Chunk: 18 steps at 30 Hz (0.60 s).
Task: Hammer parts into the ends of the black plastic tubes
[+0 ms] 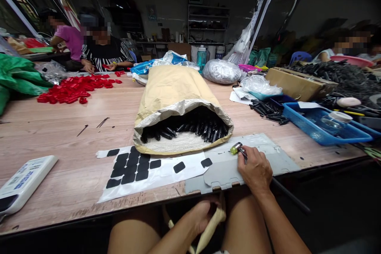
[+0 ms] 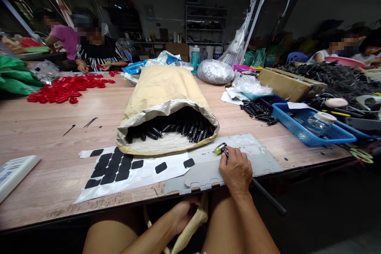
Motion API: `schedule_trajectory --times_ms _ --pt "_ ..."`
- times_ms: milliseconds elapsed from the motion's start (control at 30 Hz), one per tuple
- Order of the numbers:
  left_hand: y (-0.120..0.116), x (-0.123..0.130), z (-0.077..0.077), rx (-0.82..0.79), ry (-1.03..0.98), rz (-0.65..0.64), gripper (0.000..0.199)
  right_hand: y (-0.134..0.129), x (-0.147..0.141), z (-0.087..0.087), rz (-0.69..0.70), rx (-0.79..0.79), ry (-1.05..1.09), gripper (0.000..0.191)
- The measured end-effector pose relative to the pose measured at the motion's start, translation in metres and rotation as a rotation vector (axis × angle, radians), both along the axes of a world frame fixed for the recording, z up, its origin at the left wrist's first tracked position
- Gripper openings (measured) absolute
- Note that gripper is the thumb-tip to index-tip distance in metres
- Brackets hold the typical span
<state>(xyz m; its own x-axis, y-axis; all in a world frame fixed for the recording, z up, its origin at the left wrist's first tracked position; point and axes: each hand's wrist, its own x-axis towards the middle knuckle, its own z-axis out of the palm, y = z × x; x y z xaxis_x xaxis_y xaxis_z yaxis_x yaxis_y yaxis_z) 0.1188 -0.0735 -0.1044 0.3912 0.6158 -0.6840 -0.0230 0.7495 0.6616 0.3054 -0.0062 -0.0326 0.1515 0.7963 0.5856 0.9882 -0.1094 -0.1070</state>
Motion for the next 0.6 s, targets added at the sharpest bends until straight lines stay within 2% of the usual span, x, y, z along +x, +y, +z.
schedule_trajectory --times_ms 67,133,167,200,267,333,367,467,533,600 --pt "-0.013 -0.02 0.016 0.204 0.168 -0.197 0.036 -0.001 0.0 0.0 0.0 -0.008 0.006 0.023" --pt "-0.025 -0.048 0.037 0.579 0.44 -0.478 0.052 -0.001 0.0 0.001 0.003 -0.014 0.011 0.023" --pt "-0.029 -0.064 0.047 0.713 0.559 -0.566 0.06 -0.001 0.001 0.001 0.004 -0.017 0.012 0.024" --pt "-0.032 -0.08 0.057 0.778 0.65 -0.64 0.067 0.0 0.001 0.001 0.004 -0.019 0.013 0.024" --pt "-0.034 -0.11 0.071 0.803 0.753 -0.73 0.084 0.0 0.001 0.001 0.002 -0.021 0.015 0.024" --pt "-0.032 -0.133 0.076 0.767 0.821 -0.803 0.094 0.0 0.001 0.0 -0.003 -0.021 0.017 0.024" --pt "-0.032 -0.142 0.075 0.744 0.867 -0.834 0.088 0.0 0.001 0.0 -0.004 -0.021 0.019 0.024" --pt "-0.035 -0.155 0.063 0.722 1.017 -0.908 0.039 -0.001 0.001 0.001 -0.003 -0.022 0.02 0.024" --pt "-0.039 -0.156 0.053 0.769 1.053 -0.937 0.033 -0.001 0.001 0.001 -0.002 -0.024 0.024 0.025" --pt "-0.043 -0.154 0.048 0.795 1.006 -0.9 0.033 -0.001 0.001 0.002 -0.002 -0.028 0.027 0.025"
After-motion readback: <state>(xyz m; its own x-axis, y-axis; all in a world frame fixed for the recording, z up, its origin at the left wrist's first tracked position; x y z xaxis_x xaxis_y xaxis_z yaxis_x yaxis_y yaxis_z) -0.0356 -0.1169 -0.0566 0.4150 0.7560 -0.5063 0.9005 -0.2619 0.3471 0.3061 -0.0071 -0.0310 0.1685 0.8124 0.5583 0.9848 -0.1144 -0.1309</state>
